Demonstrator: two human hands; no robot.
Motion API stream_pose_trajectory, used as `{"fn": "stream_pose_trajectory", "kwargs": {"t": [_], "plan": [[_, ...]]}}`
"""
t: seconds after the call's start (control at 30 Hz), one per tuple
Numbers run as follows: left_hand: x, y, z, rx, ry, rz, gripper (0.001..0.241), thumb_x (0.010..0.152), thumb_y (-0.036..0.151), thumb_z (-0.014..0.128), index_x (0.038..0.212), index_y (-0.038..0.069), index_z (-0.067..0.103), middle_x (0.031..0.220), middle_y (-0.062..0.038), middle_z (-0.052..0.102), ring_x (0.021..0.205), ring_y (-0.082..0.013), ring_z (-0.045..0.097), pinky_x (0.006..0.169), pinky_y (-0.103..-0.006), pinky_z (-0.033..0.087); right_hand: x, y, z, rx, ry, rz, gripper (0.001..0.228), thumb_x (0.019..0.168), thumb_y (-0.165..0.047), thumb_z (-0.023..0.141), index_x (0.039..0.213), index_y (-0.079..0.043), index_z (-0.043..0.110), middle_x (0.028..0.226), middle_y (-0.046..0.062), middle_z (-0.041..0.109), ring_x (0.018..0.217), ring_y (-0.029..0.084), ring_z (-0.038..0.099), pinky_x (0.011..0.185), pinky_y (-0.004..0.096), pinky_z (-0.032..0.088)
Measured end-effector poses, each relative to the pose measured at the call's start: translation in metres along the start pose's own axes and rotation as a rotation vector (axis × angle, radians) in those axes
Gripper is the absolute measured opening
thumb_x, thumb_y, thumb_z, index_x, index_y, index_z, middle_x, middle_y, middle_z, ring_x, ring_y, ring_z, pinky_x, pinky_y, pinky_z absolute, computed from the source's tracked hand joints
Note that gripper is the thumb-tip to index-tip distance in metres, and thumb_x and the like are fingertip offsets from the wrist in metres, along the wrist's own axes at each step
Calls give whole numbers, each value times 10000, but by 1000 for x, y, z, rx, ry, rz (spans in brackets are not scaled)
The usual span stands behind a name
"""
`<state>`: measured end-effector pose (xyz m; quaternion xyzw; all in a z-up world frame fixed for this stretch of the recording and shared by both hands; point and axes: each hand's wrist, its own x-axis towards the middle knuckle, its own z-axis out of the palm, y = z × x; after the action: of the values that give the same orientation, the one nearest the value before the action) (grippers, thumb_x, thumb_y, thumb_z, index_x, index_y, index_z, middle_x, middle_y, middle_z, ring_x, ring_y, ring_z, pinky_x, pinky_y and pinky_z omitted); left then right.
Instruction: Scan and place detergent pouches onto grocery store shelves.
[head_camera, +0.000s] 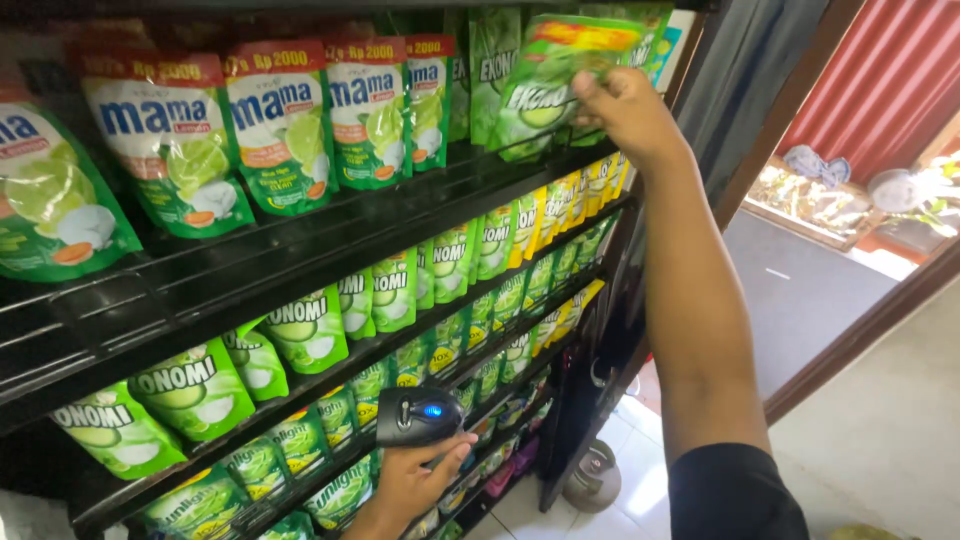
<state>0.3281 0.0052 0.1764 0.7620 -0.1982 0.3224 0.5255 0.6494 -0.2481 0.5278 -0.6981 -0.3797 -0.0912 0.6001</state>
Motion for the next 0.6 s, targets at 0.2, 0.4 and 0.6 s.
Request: {"fn": "stream_pose_trajectory", "kwargs": {"t": [0.2, 0.4, 0.6], "plan": [[3, 10, -1, -36, 13, -11, 149, 836, 123, 810, 976, 85, 845, 968, -91, 800, 922, -201, 752, 840, -339, 570, 17, -13, 13, -40, 33, -55, 551, 1023, -551, 603, 1138, -22, 705, 1032, 54, 731, 900, 136, 724, 849, 325, 619], [1, 15, 3, -11, -3, -34, 139, 832, 123, 812, 962, 92, 853, 914, -75, 815, 869, -186, 772, 815, -327, 583, 48, 9, 25, -263, 291, 24, 593, 1041, -488, 678, 704, -15, 558, 690, 83, 601, 606, 137, 653, 577, 322, 563], [1, 23, 3, -27, -23, -21, 147, 829, 119, 820, 968, 86, 856, 952, -88, 815, 917, -207, 767, 857, -345, 568, 44, -6, 32, -398, 377, 71, 526, 1001, -437, 735, 690, -26, 628, 715, 109, 667, 608, 135, 665, 563, 283, 498]]}}
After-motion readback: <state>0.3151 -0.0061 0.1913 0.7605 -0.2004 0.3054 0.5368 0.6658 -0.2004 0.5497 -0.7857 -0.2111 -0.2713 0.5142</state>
